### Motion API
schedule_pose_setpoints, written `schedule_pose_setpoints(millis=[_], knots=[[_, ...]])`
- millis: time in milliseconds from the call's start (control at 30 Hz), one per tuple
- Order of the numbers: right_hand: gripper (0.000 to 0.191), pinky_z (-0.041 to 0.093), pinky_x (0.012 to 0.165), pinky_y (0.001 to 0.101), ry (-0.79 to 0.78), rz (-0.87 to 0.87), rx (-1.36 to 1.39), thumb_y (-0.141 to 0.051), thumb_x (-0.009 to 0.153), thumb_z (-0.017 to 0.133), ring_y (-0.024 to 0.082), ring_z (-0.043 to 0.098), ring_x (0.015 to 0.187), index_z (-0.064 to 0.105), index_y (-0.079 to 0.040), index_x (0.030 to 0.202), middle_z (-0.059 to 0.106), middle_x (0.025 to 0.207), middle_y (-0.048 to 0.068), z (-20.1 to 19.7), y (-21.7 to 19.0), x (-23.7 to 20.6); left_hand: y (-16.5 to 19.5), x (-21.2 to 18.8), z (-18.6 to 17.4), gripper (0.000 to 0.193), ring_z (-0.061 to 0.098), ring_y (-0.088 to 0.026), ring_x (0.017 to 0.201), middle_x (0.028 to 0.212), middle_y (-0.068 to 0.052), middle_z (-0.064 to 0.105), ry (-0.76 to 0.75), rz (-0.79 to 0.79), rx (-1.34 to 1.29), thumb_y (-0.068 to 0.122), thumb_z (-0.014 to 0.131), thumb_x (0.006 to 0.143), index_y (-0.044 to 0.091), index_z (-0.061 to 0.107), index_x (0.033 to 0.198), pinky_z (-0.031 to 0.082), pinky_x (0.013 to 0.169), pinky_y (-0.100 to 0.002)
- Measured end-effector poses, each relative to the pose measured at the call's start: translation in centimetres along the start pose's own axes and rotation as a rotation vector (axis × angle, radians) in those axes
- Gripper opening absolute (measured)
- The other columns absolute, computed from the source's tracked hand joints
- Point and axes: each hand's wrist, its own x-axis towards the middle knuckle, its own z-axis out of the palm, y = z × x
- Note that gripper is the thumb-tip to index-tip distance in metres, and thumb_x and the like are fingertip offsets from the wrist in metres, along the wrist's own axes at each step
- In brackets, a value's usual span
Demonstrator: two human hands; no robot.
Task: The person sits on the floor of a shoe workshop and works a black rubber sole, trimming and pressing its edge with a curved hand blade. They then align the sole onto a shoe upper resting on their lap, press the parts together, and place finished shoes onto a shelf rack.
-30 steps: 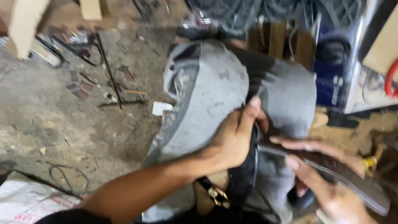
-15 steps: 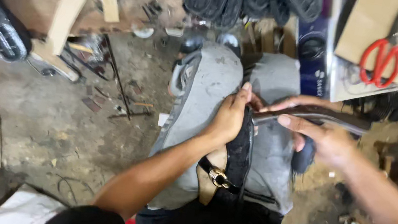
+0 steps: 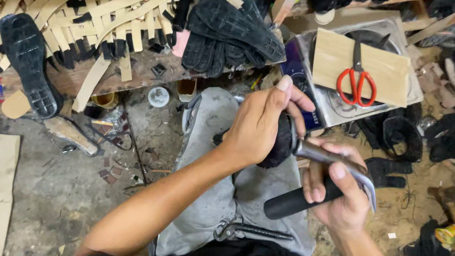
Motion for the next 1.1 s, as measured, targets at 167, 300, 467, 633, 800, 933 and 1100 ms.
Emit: schedule_pose_setpoints(millis=[167, 300, 467, 633, 800, 933, 1100], knots=[[0.031, 0.052, 0.055, 0.0302, 0.069, -0.214, -0.261, -0.010, 0.104, 0.067, 0.016, 0.060, 0.060, 0.060, 0.003, 0.131, 0.062, 0.130, 0.033, 1.0, 0.5, -3.9, -1.6, -1.4, 1.5, 0.065, 0.067, -0.016, 0.059, 0.061, -0.004, 0.066, 0.055, -0.001, 0.150, 0.043, 0.024, 0.113, 0.003, 0.069, 0.090, 0.054, 0.068, -0.031], [0.028, 0.059, 0.070, 0.0301, 0.111, -0.191, -0.773, -0.008, 0.098, 0.071, 0.022, 0.070, 0.081, 0.065, 0.003, 0.123, 0.069, 0.123, 0.029, 2.7, -2.4, -4.8, -1.6, -1.8, 2.8, 0.061, 0.068, -0.017, 0.061, 0.062, -0.004, 0.066, 0.094, -0.046, 0.208, 0.041, 0.026, 0.113, 0.006, 0.069, 0.087, 0.054, 0.066, -0.032], [0.024, 0.060, 0.100, 0.0340, -0.048, -0.165, -1.255, -0.005, 0.092, 0.073, 0.028, 0.075, 0.111, 0.066, 0.002, 0.114, 0.074, 0.117, 0.021, 4.4, -5.7, -4.8, -1.8, -2.9, 3.5, 0.057, 0.068, -0.020, 0.063, 0.067, -0.006, 0.065, 0.092, -0.072, 0.308, 0.038, 0.028, 0.113, 0.008, 0.068, 0.086, 0.053, 0.066, -0.033], [0.026, 0.062, 0.088, 0.0292, -0.216, -0.074, -1.507, -0.006, 0.083, 0.080, 0.021, 0.078, 0.103, 0.072, 0.000, 0.107, 0.077, 0.109, 0.014, 3.7, -8.6, -4.3, -2.2, -4.4, 3.6, 0.054, 0.073, -0.020, 0.073, 0.078, -0.005, 0.070, 0.030, -0.010, 0.260, 0.037, 0.029, 0.114, 0.006, 0.066, 0.090, 0.056, 0.072, -0.032], [0.025, 0.056, 0.078, 0.0332, -0.034, 0.020, -0.739, -0.001, 0.091, 0.069, 0.022, 0.069, 0.088, 0.068, 0.005, 0.116, 0.073, 0.123, 0.022, 3.9, -5.1, -5.2, -0.6, -5.5, 3.3, 0.054, 0.069, -0.019, 0.065, 0.072, -0.006, 0.067, 0.054, 0.010, 0.196, 0.037, 0.030, 0.112, 0.004, 0.066, 0.090, 0.054, 0.068, -0.033], [0.027, 0.049, 0.051, 0.0310, 0.271, 0.111, 0.092, -0.006, 0.096, 0.064, 0.017, 0.054, 0.056, 0.064, 0.005, 0.121, 0.065, 0.130, 0.027, 5.4, -0.8, -7.9, 0.4, -6.9, 3.0, 0.054, 0.068, -0.019, 0.061, 0.069, -0.007, 0.064, 0.008, -0.006, 0.135, 0.037, 0.029, 0.112, 0.004, 0.063, 0.089, 0.053, 0.064, -0.034], [0.027, 0.054, 0.058, 0.0269, 0.175, 0.127, -0.596, -0.006, 0.095, 0.064, 0.014, 0.061, 0.059, 0.066, 0.002, 0.121, 0.073, 0.125, 0.022, 5.6, -3.8, -9.0, -0.6, -8.1, 3.2, 0.051, 0.067, -0.021, 0.067, 0.076, -0.007, 0.066, -0.039, 0.105, 0.251, 0.034, 0.029, 0.114, 0.005, 0.063, 0.090, 0.052, 0.070, -0.035]])
